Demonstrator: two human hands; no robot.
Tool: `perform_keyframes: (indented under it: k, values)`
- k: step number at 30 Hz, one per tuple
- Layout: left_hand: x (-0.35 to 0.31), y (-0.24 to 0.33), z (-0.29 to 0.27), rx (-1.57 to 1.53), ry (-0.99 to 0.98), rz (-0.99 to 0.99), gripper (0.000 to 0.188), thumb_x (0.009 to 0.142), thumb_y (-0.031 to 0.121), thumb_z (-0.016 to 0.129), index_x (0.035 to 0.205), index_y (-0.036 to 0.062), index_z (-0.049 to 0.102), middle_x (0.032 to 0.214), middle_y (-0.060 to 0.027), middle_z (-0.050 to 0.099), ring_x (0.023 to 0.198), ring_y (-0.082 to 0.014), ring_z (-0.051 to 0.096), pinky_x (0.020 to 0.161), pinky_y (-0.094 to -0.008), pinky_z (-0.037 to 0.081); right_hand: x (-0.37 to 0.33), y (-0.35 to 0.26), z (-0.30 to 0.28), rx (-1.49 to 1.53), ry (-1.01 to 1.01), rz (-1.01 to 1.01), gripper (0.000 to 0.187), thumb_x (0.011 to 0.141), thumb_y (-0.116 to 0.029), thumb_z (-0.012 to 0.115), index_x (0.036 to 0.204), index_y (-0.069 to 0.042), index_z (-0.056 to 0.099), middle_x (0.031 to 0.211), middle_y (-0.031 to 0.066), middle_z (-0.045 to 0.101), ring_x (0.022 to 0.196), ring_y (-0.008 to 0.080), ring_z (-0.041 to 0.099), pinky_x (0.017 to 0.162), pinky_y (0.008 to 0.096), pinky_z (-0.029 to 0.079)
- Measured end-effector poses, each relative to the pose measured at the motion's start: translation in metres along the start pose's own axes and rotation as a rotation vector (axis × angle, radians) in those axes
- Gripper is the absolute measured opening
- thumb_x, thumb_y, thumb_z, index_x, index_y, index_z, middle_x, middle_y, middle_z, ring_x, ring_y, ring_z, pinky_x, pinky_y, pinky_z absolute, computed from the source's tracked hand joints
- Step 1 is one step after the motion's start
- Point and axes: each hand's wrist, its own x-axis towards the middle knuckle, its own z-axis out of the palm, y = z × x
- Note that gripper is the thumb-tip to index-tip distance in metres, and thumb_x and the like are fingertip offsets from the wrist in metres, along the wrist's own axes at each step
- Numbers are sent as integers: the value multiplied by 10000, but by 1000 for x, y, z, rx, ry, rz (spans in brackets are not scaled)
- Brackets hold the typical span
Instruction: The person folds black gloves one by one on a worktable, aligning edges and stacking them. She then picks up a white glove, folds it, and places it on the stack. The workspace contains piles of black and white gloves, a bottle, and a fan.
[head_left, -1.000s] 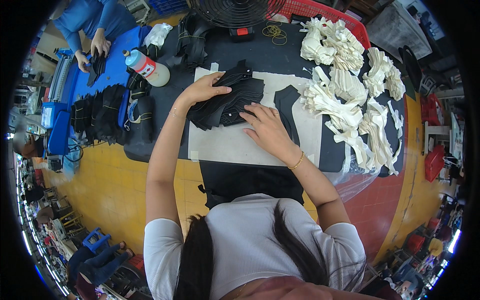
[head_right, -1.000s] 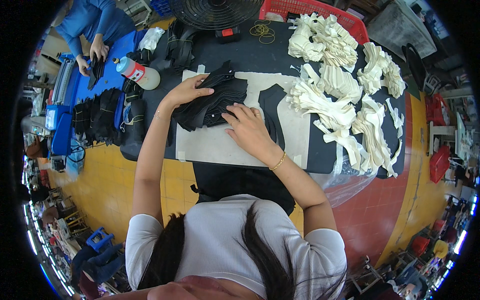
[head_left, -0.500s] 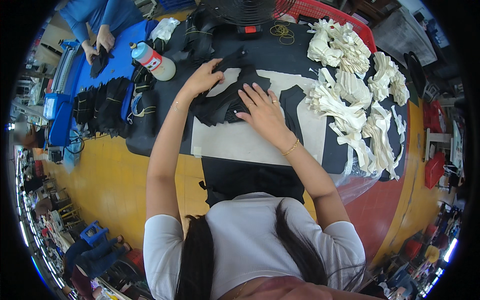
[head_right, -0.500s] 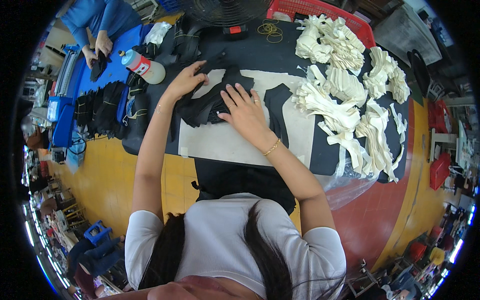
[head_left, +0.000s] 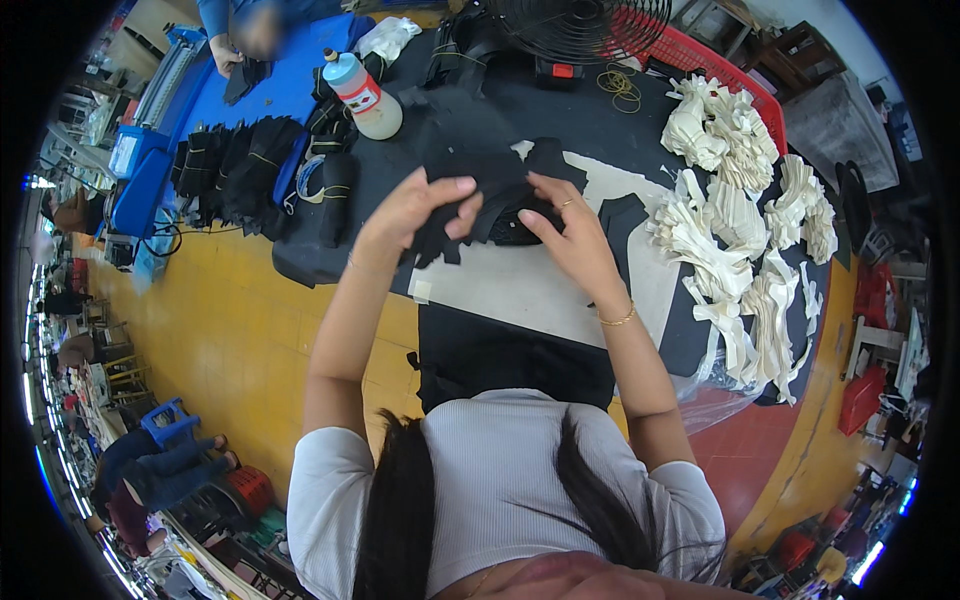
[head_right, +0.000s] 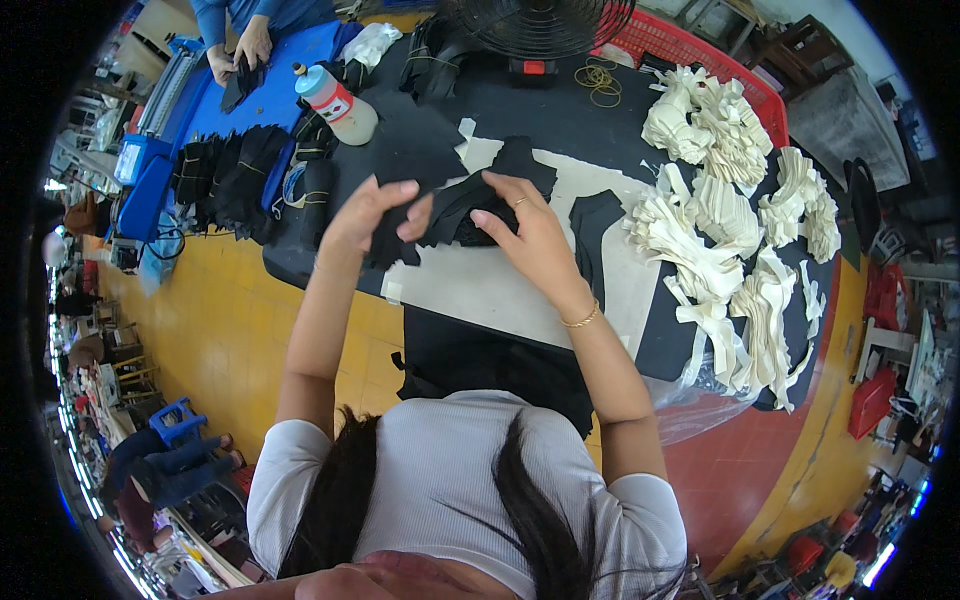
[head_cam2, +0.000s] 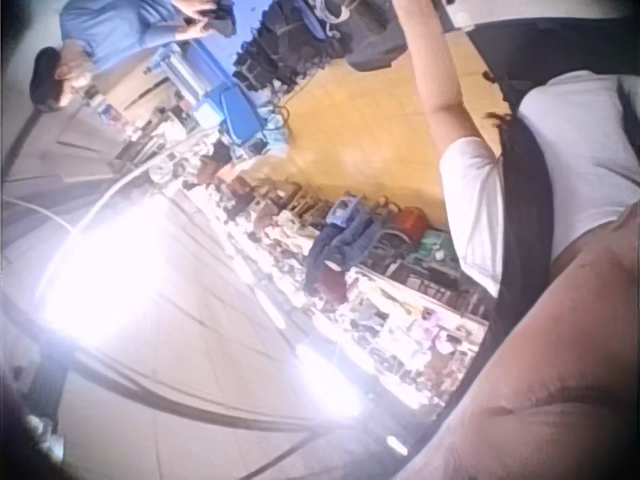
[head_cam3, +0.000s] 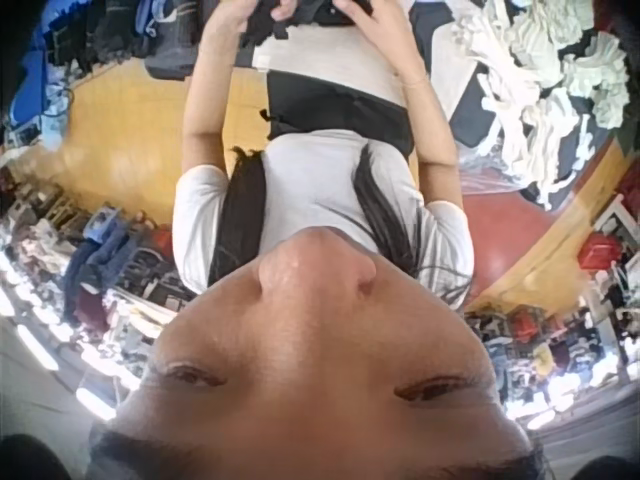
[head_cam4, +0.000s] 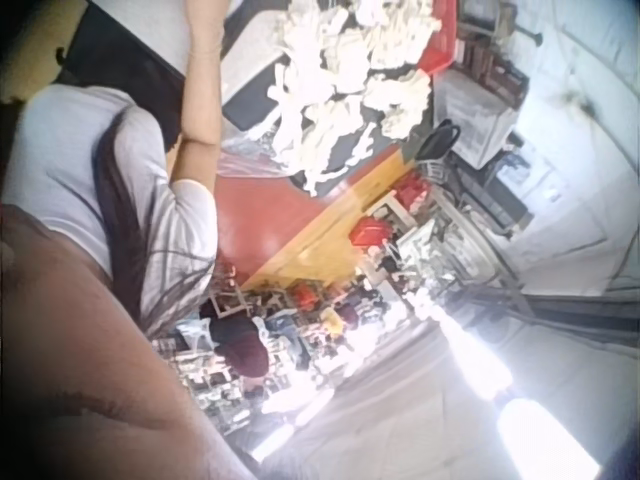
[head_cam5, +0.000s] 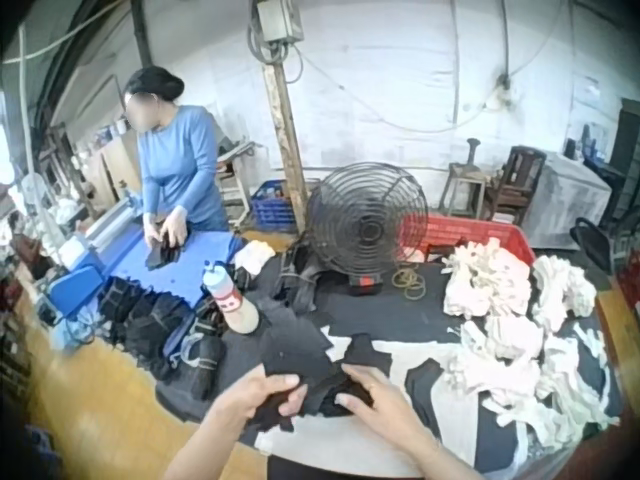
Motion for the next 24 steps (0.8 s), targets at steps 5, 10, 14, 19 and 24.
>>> perform_keyframes:
  k: [5,10,14,19,24]
  values:
    - [-14,-43,33,214,37,-80,282,926,277,668,786,39,611,648,-20,583,526,-105,521,535,-260,415,-17,-15,-7,737,31,188,610,890,-113,711,1421,-71,413,1289,126,455,835,132,624,715,249,513]
    - [-19,-81,59,-29,8,-142,363,1002,360,535,879,27,608,653,-46,578,549,-124,533,538,-264,441,-43,-9,-8,584,114,330,435,894,-43,706,1263,-26,477,1071,128,572,734,111,632,665,233,512]
    - [-25,-100,71,-185,-68,-208,511,1052,433,347,927,10,604,670,-73,594,554,-142,540,563,-270,463,-71,1,-14,557,106,481,286,910,-11,678,1127,-31,493,997,85,582,738,99,631,667,237,519]
    - [-33,-119,86,-55,-175,-244,607,1061,489,282,963,2,631,705,-79,615,586,-142,566,578,-270,475,-107,12,-25,599,81,390,248,884,43,683,1025,-46,499,1001,22,498,783,89,612,686,228,507]
    - [-38,-136,100,-1,-257,-235,634,1011,595,378,1021,10,622,861,-61,632,634,-121,554,591,-264,468,-138,12,-43,444,12,389,314,828,34,746,1033,-57,526,984,-4,513,804,69,591,690,206,450]
